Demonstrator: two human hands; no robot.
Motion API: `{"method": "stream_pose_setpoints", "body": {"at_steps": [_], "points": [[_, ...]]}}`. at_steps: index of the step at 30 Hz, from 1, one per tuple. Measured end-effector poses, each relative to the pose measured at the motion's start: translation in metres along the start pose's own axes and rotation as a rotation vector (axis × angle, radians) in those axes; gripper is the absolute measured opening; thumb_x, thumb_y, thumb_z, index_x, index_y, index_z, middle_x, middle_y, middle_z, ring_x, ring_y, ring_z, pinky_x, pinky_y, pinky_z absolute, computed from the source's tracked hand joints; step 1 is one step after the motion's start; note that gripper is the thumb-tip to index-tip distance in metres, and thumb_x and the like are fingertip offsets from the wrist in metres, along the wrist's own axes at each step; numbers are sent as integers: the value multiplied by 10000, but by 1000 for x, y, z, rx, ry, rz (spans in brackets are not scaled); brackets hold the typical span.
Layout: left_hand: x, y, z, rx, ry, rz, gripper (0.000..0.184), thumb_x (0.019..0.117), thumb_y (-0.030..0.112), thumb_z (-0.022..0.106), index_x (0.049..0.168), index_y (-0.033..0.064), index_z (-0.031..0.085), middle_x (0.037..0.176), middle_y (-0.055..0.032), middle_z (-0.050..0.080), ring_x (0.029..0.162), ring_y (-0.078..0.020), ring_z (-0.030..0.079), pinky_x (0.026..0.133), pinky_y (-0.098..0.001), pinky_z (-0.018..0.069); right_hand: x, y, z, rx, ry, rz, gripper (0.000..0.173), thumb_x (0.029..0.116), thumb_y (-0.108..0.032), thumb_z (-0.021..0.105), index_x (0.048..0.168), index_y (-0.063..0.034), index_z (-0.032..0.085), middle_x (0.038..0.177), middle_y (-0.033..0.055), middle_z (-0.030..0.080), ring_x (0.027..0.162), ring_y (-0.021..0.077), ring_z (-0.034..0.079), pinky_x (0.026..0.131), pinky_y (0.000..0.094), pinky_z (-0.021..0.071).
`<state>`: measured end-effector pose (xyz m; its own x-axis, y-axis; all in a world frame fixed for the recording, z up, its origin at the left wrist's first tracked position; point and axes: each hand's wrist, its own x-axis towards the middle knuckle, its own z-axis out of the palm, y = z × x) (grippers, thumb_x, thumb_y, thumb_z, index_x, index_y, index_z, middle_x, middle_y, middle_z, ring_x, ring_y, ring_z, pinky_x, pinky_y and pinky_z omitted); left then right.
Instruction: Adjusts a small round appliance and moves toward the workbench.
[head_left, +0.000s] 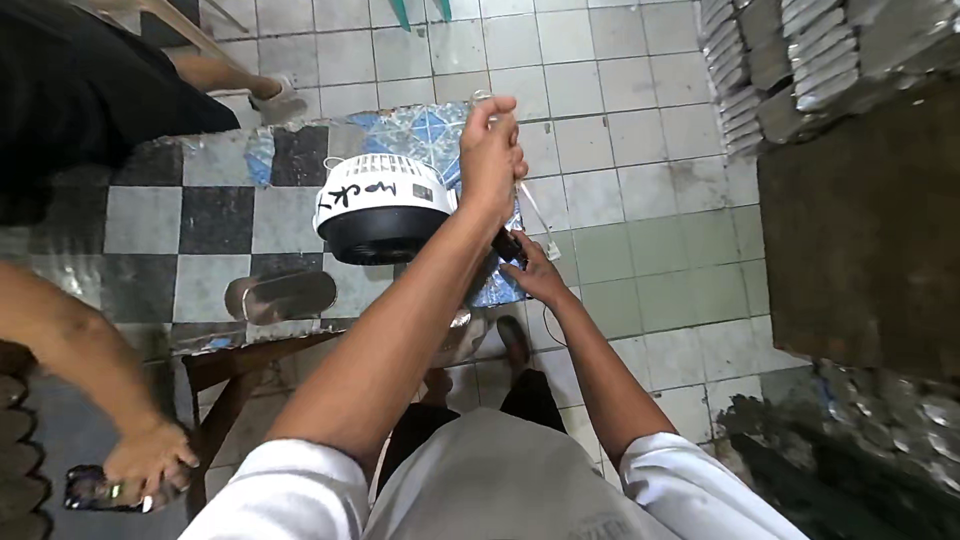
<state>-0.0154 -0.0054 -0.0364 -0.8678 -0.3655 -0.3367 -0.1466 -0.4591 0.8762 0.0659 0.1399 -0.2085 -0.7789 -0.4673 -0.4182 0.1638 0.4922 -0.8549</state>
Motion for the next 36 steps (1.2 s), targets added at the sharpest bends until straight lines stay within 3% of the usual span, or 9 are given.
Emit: {"method": "stream_pose_setpoints", "body": {"at_steps": [2, 7, 12, 15, 19, 22, 26, 31, 36], "points": [[15, 13, 9, 122, 4, 50, 244, 1072, 86, 428, 1300, 88, 516, 792, -4, 464, 508, -72, 403, 439, -204, 383, -4, -4, 2, -18, -17, 19, 689, 982, -241, 696, 1579, -140, 368, 1398, 212, 588, 1199, 352, 636, 1007, 576, 528], [21, 46, 18, 321, -49, -45, 306, 1049, 54, 442, 1337, 108, 530, 865, -30, 561, 499, -68, 409, 435, -186, 354, -21, -8, 11, -30, 219, 92, 570, 1013, -305, 656, 1468, -63, 413, 1002, 192, 669, 836, 345, 671, 750, 553, 573], [19, 26, 4, 120, -42, -150, 326, 1003, 10, 506, 1311, 113, 507, 970, -59, 562, 559, -85, 474, 481, -199, 428, -5, -4, 14, -270, 211, 9, 627, 1086, -311, 491, 1650, -243, 224, 1246, 217, 666, 1038, 404, 695, 869, 602, 564], [15, 22, 6, -37, -46, -202, 329, 1005, 7, 508, 1318, 105, 493, 985, -72, 585, 553, -85, 487, 471, -198, 437, 9, -10, 10, -341, 185, 36, 541, 1115, -246, 396, 1641, -268, 275, 1219, 224, 695, 1067, 426, 695, 892, 625, 547], [3, 24, 10, -180, -85, -252, 319, 1008, -7, 459, 1309, 96, 476, 932, -62, 579, 544, -74, 486, 460, -187, 430, 17, -18, 9, -361, 212, 71, 383, 1106, -214, 425, 1457, -160, 569, 1142, 227, 724, 1075, 424, 699, 920, 620, 536], [0, 15, 6, -143, -59, -268, 321, 1013, -4, 473, 1318, 96, 481, 978, -67, 591, 551, -69, 486, 455, -178, 414, 18, -18, 7, -310, 140, 90, 480, 1073, -316, 502, 1526, -157, 494, 1347, 217, 637, 1201, 395, 645, 1002, 606, 511], [-3, 1, -5, -94, 31, -287, 310, 1015, 0, 479, 1304, 112, 488, 955, -48, 591, 516, -55, 454, 426, -163, 377, 12, -21, 3, -93, 112, 151, 494, 952, -352, 710, 1288, -3, 612, 1189, 224, 647, 1078, 351, 642, 944, 562, 524], [-7, -8, -6, -2, 75, -246, 265, 1015, -5, 468, 1245, 110, 533, 996, -57, 599, 560, -77, 494, 455, -182, 412, 7, -16, 11, 39, 389, 178, 688, 940, -422, 735, 1405, -29, 414, 784, 96, 627, 683, 248, 634, 690, 478, 565], [-4, -27, -18, 69, 42, -229, 258, 1040, 13, 429, 1256, 99, 542, 1048, -66, 607, 629, -103, 547, 521, -217, 467, 13, -9, 19, -78, 438, -24, 862, 983, -285, 680, 1644, -119, 152, 939, 138, 688, 765, 271, 681, 725, 477, 592]]}}
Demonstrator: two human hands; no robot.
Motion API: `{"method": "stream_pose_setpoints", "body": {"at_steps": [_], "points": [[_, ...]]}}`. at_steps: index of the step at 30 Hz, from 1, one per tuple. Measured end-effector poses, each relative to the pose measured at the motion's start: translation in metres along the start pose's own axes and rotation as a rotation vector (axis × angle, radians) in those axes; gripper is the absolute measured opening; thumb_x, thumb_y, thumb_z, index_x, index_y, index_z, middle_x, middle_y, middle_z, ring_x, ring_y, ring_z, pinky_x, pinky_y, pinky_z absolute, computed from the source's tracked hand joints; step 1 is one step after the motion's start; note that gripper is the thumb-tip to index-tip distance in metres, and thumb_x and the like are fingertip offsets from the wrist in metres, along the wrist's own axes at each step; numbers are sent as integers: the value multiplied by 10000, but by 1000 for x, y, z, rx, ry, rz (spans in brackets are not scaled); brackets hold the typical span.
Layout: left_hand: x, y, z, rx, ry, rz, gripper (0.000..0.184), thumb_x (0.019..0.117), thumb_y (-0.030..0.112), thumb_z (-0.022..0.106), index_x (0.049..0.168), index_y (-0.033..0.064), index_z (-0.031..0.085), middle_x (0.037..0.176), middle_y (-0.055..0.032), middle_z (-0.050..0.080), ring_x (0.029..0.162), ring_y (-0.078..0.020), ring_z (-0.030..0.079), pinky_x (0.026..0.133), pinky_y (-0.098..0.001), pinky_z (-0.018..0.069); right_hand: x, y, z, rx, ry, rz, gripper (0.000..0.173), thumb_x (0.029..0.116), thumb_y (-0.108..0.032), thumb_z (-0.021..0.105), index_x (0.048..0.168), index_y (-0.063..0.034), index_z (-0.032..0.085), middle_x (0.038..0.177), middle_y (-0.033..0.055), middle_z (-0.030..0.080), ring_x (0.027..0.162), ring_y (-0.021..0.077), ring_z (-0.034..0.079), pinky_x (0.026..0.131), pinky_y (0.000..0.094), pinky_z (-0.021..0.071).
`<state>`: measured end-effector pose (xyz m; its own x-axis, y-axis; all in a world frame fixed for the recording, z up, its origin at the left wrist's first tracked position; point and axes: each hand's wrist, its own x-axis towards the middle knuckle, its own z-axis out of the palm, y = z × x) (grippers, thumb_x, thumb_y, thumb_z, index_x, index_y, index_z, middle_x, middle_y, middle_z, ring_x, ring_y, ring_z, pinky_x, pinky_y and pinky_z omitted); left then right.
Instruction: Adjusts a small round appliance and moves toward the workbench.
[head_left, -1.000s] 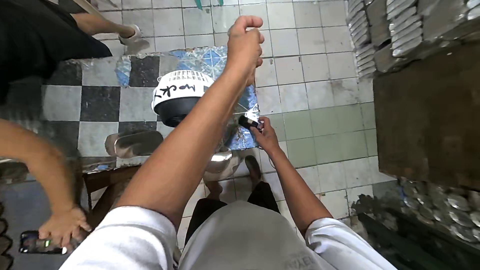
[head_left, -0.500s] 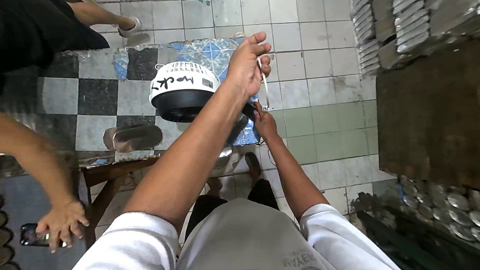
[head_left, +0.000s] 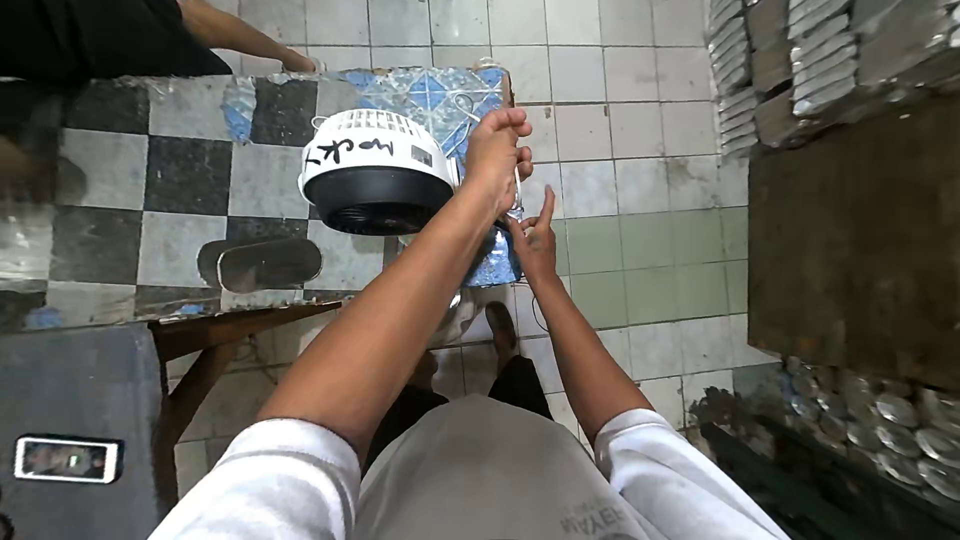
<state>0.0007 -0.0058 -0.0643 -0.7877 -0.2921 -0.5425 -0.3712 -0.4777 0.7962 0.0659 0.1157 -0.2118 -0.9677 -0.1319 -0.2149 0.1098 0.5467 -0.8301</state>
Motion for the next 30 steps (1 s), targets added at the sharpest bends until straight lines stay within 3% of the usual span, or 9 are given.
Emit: {"method": "stream_pose_setpoints", "body": {"at_steps": [3, 7, 11, 15, 18, 21, 23, 26, 30], "points": [[0, -13, -8, -99, -41, -35, 235, 1050, 29, 446, 1264, 93, 521, 1044, -69, 621, 657, -110, 585, 555, -224, 510, 4, 6, 2, -145, -37, -168, 599, 1046, -221, 549, 1608, -139, 358, 1098, 197, 712, 948, 343, 710, 840, 538, 580], [-2, -12, -3, -384, -45, -84, 237, 1051, 35, 461, 1280, 94, 480, 1033, -85, 625, 635, -115, 583, 578, -235, 531, 9, 8, 2, -202, -131, -226, 356, 1050, -247, 533, 1317, -45, 656, 1250, 213, 635, 995, 356, 692, 802, 536, 587], [5, -4, 10, -542, -67, -57, 216, 1062, 20, 417, 1257, 92, 475, 1008, -80, 588, 659, -127, 575, 620, -252, 547, 13, 11, 0, -145, -234, -224, 470, 1017, -352, 568, 1392, -73, 613, 1413, 206, 529, 1162, 330, 632, 879, 523, 577], [12, -14, 11, -574, -36, -106, 225, 1084, 41, 355, 1284, 93, 446, 987, -80, 575, 680, -147, 597, 672, -284, 569, 17, 7, 4, -101, -112, -244, 352, 1010, -323, 619, 1245, -79, 716, 1276, 204, 624, 1130, 317, 650, 922, 517, 561], [6, -31, -8, -157, -61, -4, 356, 1093, 179, 431, 1448, 154, 437, 1276, -92, 609, 1023, -194, 661, 866, -373, 568, 23, 4, 7, -48, -70, -251, 253, 1016, -197, 595, 1135, -29, 743, 1173, 191, 674, 1062, 311, 677, 905, 518, 564], [-22, -46, -40, 374, -131, 236, 647, 1096, 363, 425, 1662, 258, 130, 1641, -137, 334, 1438, -249, 449, 1141, -459, 433, 35, 8, 6, 133, -123, -197, 305, 1055, -219, 540, 1080, -9, 760, 1213, 149, 724, 1187, 242, 664, 1056, 461, 506], [-50, -64, -66, 653, -107, 335, 690, 1081, 336, 467, 1664, 239, 111, 1646, -146, 325, 1399, -258, 494, 1107, -450, 471, 45, 13, 5, 188, -160, -74, 363, 1056, -298, 546, 939, -10, 735, 1089, 116, 754, 1064, 194, 702, 981, 446, 545], [-71, -107, -104, 1025, -113, 406, 670, 998, 191, 653, 1596, 174, 350, 1562, -145, 426, 1298, -313, 559, 1021, -503, 522, 53, 16, 5, 162, -163, 24, 445, 1044, -392, 563, 835, -22, 692, 785, 104, 680, 757, 208, 654, 750, 473, 542], [-29, -150, -129, 1276, -116, 434, 743, 967, 136, 663, 1617, 155, 304, 1675, -153, 248, 1337, -422, 520, 996, -573, 524, 54, 9, 8, 57, -140, 43, 456, 1044, -404, 561, 838, -15, 676, 748, 100, 641, 720, 223, 626, 724, 478, 527]]}}
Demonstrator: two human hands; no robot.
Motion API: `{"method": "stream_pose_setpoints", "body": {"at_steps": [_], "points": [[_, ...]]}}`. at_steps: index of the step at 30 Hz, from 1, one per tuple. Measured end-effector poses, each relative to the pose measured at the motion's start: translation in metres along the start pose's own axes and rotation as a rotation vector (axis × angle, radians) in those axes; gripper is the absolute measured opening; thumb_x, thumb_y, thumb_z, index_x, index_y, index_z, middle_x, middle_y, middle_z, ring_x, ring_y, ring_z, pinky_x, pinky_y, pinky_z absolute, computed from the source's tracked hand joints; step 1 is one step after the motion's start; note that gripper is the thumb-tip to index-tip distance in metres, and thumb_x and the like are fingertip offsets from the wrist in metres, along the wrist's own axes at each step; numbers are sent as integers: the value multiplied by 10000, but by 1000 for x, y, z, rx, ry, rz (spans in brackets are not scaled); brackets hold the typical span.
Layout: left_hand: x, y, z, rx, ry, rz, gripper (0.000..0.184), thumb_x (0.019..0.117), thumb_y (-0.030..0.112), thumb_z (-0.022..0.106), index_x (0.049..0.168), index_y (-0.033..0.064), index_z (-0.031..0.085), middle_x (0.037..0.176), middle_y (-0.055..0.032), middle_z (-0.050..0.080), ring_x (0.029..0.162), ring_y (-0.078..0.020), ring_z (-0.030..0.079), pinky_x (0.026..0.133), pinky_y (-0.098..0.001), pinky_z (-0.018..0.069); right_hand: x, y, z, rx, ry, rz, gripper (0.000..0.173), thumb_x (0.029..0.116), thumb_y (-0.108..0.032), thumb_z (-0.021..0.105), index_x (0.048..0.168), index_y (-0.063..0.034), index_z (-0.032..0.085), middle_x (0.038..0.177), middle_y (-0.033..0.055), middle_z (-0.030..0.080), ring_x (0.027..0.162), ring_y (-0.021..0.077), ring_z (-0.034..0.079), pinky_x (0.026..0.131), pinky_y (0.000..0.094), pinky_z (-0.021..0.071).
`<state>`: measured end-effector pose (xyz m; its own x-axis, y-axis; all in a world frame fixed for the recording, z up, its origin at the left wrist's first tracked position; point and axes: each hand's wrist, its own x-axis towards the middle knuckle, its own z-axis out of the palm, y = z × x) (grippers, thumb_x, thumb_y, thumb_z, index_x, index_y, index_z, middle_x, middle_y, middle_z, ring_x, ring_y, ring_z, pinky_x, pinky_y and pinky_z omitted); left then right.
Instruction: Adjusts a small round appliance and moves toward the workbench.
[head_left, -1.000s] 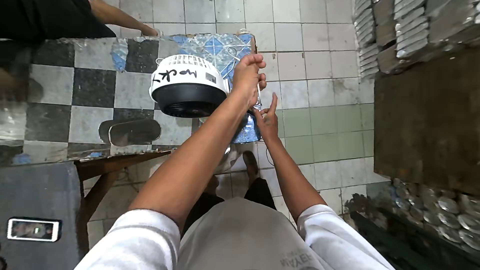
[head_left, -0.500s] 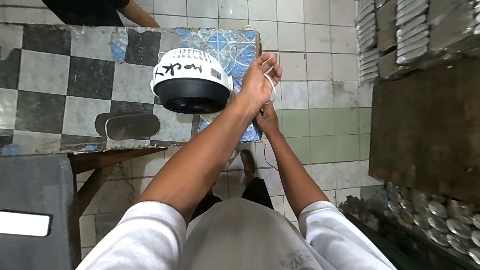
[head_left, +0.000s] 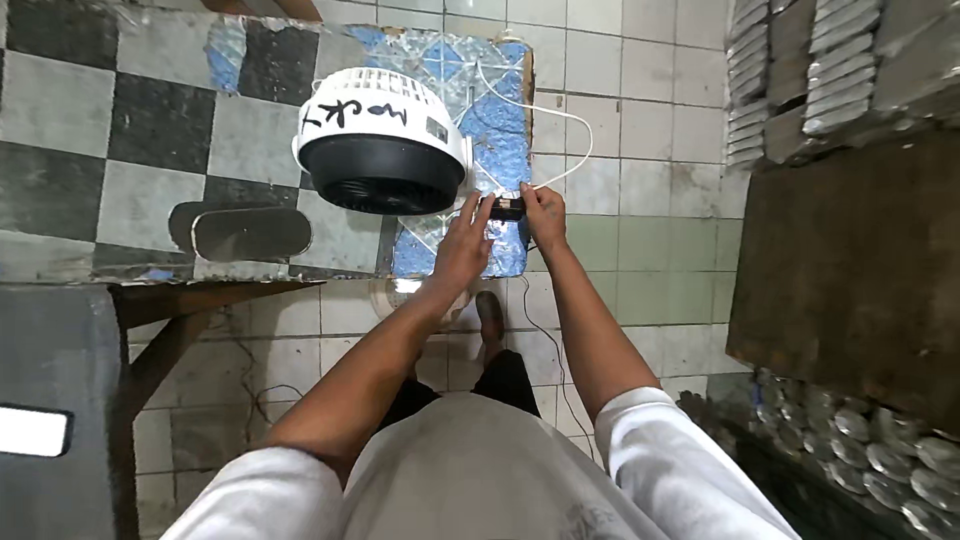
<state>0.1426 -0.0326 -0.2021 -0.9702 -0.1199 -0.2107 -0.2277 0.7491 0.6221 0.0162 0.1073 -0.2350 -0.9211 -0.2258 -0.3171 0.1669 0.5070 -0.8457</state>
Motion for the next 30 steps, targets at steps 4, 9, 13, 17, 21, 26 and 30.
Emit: {"method": "stream_pose_setpoints", "body": {"at_steps": [4, 9, 13, 17, 21, 26, 30], "points": [[25, -6, 8, 85, 30, -4, 620, 1004, 157, 634, 1574, 149, 390, 1586, -157, 409, 1287, -397, 574, 1008, -544, 525, 0, -5, 1, -69, 6, 2, 452, 1048, -393, 565, 806, -21, 650, 713, 93, 620, 685, 214, 614, 691, 461, 520], [34, 14, 4, 197, -80, -158, 598, 1054, 309, 566, 1572, 94, 358, 1352, -257, 535, 1029, -439, 670, 827, -570, 580, 2, -14, -10, -106, 195, -75, 360, 1057, -335, 537, 1056, -40, 742, 987, 121, 740, 974, 247, 701, 902, 486, 552], [36, 18, 2, 209, -119, -193, 627, 1055, 356, 537, 1584, 90, 330, 1380, -267, 518, 1090, -448, 647, 863, -576, 567, -3, -24, -31, -182, 293, -302, 329, 1062, -283, 540, 1044, -24, 741, 954, 116, 730, 852, 207, 704, 815, 400, 586], [35, 20, 6, 179, -120, -227, 622, 1044, 381, 557, 1549, 61, 387, 1448, -254, 471, 1165, -462, 604, 885, -585, 560, -22, -36, -33, -483, 95, -400, 394, 1055, -339, 540, 922, -23, 735, 925, 131, 729, 813, 276, 710, 755, 507, 570], [35, 16, 8, 177, -124, -212, 615, 1057, 373, 544, 1557, 58, 369, 1466, -244, 455, 1193, -467, 581, 894, -580, 555, -23, -28, -26, -592, 154, -516, 413, 1054, -316, 549, 805, -20, 695, 851, 135, 708, 776, 292, 704, 686, 501, 552], [33, 2, 8, 111, -75, -132, 644, 1036, 364, 596, 1562, 62, 378, 1401, -246, 507, 1184, -436, 603, 944, -559, 547, -25, -37, -20, -721, 111, -520, 424, 1046, -328, 549, 784, -18, 670, 816, 142, 683, 775, 308, 692, 688, 509, 527], [27, -5, 9, 23, 12, -87, 609, 1005, 341, 652, 1492, 17, 479, 1354, -246, 543, 1165, -413, 619, 973, -537, 541, -38, -44, -9, -836, 61, -506, 364, 1040, -306, 564, 863, -22, 705, 905, 159, 693, 815, 332, 700, 703, 536, 544]]}}
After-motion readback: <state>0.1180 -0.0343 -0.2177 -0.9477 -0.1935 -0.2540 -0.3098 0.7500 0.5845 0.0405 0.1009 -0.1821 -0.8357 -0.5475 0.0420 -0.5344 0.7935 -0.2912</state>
